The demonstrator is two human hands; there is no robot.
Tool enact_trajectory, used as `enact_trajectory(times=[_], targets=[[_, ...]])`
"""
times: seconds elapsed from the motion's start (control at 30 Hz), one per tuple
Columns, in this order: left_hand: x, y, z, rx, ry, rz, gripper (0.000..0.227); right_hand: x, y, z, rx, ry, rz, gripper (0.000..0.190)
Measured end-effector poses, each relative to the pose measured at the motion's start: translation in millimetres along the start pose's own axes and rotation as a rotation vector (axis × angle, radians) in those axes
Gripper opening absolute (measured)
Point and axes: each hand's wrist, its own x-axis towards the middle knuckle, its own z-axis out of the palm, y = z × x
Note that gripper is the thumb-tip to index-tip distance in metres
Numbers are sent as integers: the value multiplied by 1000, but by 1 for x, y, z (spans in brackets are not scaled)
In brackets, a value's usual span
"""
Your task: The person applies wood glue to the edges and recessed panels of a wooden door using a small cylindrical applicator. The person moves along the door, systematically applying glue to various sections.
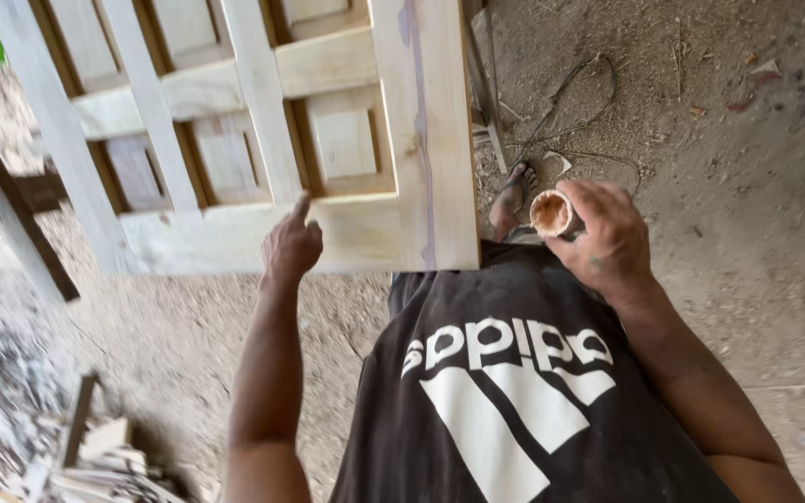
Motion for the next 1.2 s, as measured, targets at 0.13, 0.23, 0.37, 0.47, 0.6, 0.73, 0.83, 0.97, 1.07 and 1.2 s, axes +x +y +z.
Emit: enact_trajectory(times=[0.13, 0.23, 0.37, 0.47, 0.6, 0.73, 0.83, 0.97, 1.07, 1.2], targets=[[-36, 64, -8, -302, -76, -173, 67, 23, -15, -24, -47, -26, -38, 68], [-83, 118, 0, -639, -121, -48, 54, 30, -25, -34, -52, -99, -147, 70], [-162, 202, 21, -898, 95, 637, 45, 27, -33, -31, -23, -185, -272, 66], [-187, 242, 35, -887, -105, 544, 61, 16, -36, -29, -55, -263, -341, 60], [-199, 255, 67, -1200, -28, 759, 67, 2, -42, -30, -176, -297, -468, 55], [-211, 240, 107, -1730, -540, 538, 61, -26, -44, -36, -220, -375, -481, 65], [-197, 230, 105, -1853, -419, 516, 55, -16, -34, -39, -223, -346, -445, 75], [-158, 213, 82, -1526, 42, -49, 66, 7, 1, -60, -257, -336, -348, 70], [-114, 202, 79, -1208, 249, -173, 76, 28, 34, -75, -242, -341, -266, 67], [-81, 209, 82, -957, 229, -344, 81, 70, 66, -99, -217, -339, -170, 65]])
